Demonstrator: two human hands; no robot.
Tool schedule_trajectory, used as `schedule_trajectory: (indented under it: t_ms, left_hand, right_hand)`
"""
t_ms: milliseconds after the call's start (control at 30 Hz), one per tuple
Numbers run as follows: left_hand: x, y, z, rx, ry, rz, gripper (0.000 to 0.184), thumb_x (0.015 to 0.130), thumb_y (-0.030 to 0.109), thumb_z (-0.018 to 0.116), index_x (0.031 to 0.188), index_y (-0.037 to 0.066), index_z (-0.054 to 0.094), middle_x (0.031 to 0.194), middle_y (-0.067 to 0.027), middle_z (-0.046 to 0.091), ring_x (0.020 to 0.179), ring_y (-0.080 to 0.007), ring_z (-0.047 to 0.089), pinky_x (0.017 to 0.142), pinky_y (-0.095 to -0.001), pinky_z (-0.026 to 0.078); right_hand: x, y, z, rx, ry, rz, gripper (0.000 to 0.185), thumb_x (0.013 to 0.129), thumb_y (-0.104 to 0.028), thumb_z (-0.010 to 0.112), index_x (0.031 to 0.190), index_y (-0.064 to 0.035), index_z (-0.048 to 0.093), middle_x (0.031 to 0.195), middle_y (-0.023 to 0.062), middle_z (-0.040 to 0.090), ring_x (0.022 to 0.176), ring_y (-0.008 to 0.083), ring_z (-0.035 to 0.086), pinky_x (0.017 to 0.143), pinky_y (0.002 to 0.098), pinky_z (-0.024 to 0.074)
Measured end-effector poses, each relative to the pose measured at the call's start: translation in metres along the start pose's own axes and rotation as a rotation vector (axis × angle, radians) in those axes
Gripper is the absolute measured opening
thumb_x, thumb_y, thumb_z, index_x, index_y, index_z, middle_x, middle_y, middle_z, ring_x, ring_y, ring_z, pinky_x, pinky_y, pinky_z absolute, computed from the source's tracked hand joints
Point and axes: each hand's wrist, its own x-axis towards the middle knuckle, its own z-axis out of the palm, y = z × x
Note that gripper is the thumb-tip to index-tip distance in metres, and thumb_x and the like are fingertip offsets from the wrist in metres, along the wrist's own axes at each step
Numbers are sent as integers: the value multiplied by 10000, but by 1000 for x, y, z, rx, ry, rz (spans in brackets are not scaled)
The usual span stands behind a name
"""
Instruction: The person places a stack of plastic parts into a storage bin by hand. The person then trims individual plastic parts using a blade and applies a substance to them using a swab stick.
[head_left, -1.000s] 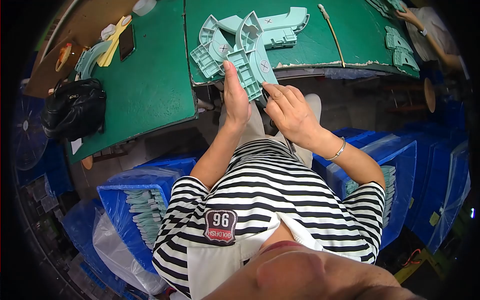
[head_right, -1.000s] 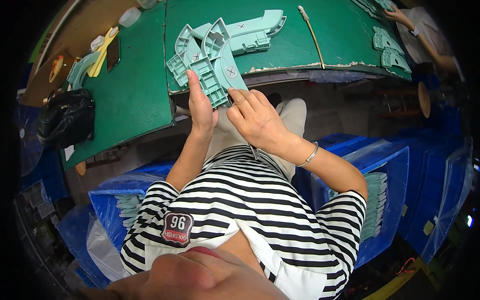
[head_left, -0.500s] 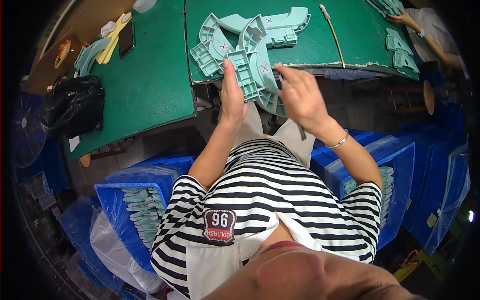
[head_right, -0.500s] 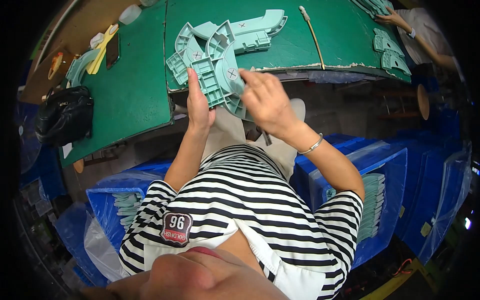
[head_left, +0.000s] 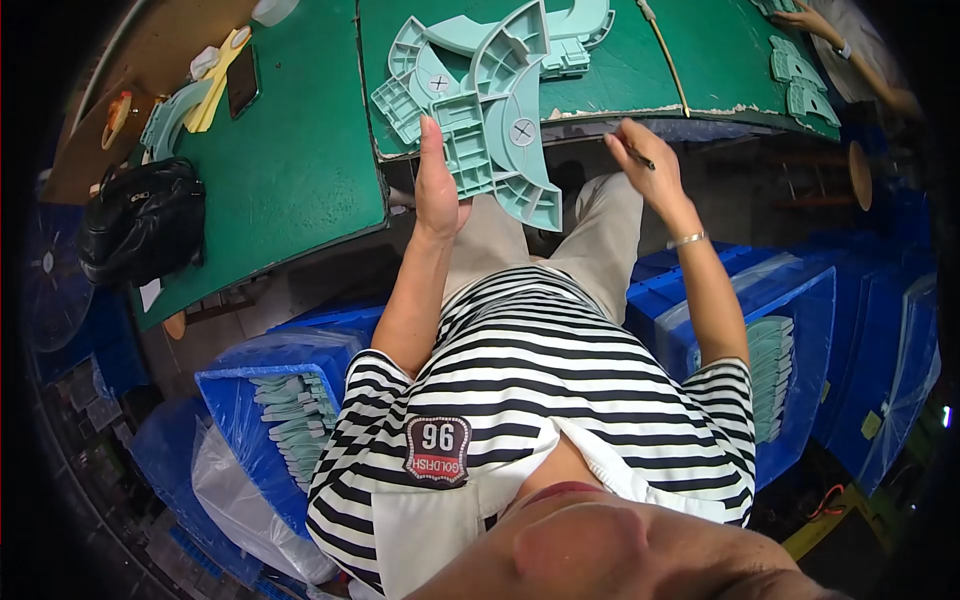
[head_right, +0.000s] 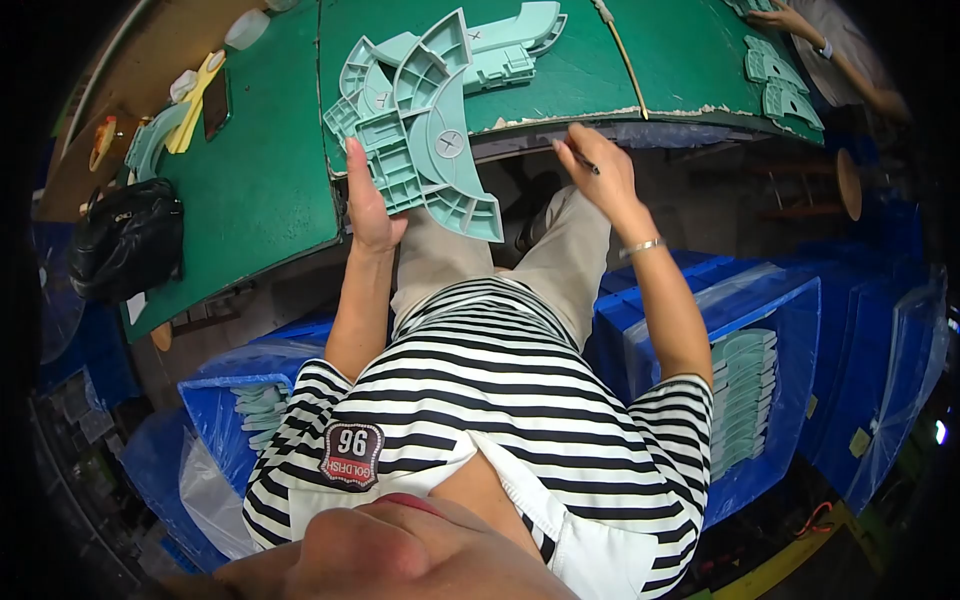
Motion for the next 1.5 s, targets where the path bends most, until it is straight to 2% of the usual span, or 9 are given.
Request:
schedule_trajectory:
  t_ms: [200, 533, 700, 800, 933, 967, 1100, 1300, 1500]
  left_hand:
    - [8, 2, -9, -84, 31, -25, 508, 1019, 425, 351, 1347, 48, 438, 1274, -75, 565, 1122, -210, 582, 959, -371, 480]
    - [15, 0, -8, -147, 64, -86, 484, 1024, 408, 336, 1337, 52, 434, 1252, -68, 564, 1110, -202, 579, 957, -365, 477]
    - [18, -1, -10, -224, 64, -113, 480, 1022, 409, 341, 1322, 52, 453, 1252, -68, 573, 1105, -207, 584, 953, -372, 484]
    - [19, 2, -9, -236, 74, -109, 484, 1021, 415, 343, 1317, 51, 462, 1256, -71, 575, 1111, -209, 583, 956, -377, 482]
    - [18, 6, -9, -195, 70, -77, 495, 1020, 424, 342, 1320, 49, 463, 1261, -70, 574, 1119, -208, 579, 960, -373, 478]
    - [17, 6, -7, -169, 81, -62, 499, 1020, 427, 342, 1320, 48, 463, 1259, -69, 574, 1119, -207, 580, 960, -370, 477]
    - [16, 12, -1, -109, 93, -25, 509, 1019, 436, 340, 1317, 43, 466, 1253, -67, 576, 1114, -202, 582, 959, -362, 474]
    - [16, 12, 3, -99, 81, 1, 493, 1022, 416, 340, 1315, 40, 467, 1248, -81, 582, 1108, -217, 590, 951, -378, 485]
    - [17, 13, 4, -117, 79, -3, 509, 1019, 440, 342, 1304, 40, 475, 1243, -67, 578, 1100, -194, 585, 959, -356, 471]
  right_hand:
    - [31, 14, -39, 115, -208, -219, 182, 856, -132, 649, 853, -27, 500, 726, 172, 581, 669, 373, 547, 583, 397, 426]
    - [-12, -44, -61, 605, 58, 53, 155, 919, -101, 606, 1042, -26, 550, 798, 11, 578, 744, 75, 560, 689, 236, 468]
    - [-25, -64, -46, 943, -175, -88, 292, 950, 1, 461, 1239, 28, 437, 1150, 164, 607, 1094, 239, 609, 970, 336, 450]
    - [-27, -74, -49, 1302, -305, 6, 278, 969, -28, 430, 1240, 35, 432, 1200, 192, 576, 1121, 283, 590, 1021, 380, 424]
    - [-36, -70, -40, 1395, -328, 91, 364, 1004, -121, 410, 1349, -30, 337, 1172, 219, 575, 1034, 266, 625, 857, 335, 525]
    - [-41, -74, -40, 1334, -291, 99, 366, 1001, -103, 415, 1352, -51, 326, 1081, 160, 609, 837, 157, 647, 698, 238, 528]
    - [-54, -85, -41, 1023, -413, 48, 308, 994, -95, 431, 1289, -58, 354, 778, 40, 591, 574, 51, 487, 522, 186, 370]
    - [-58, -94, -33, 427, -233, -209, 97, 911, -121, 588, 872, -35, 563, 644, 91, 571, 525, 219, 539, 510, 307, 412]
    - [-56, -97, -35, 511, -235, -99, 170, 883, -125, 639, 919, -24, 507, 682, 129, 619, 591, 267, 633, 514, 319, 443]
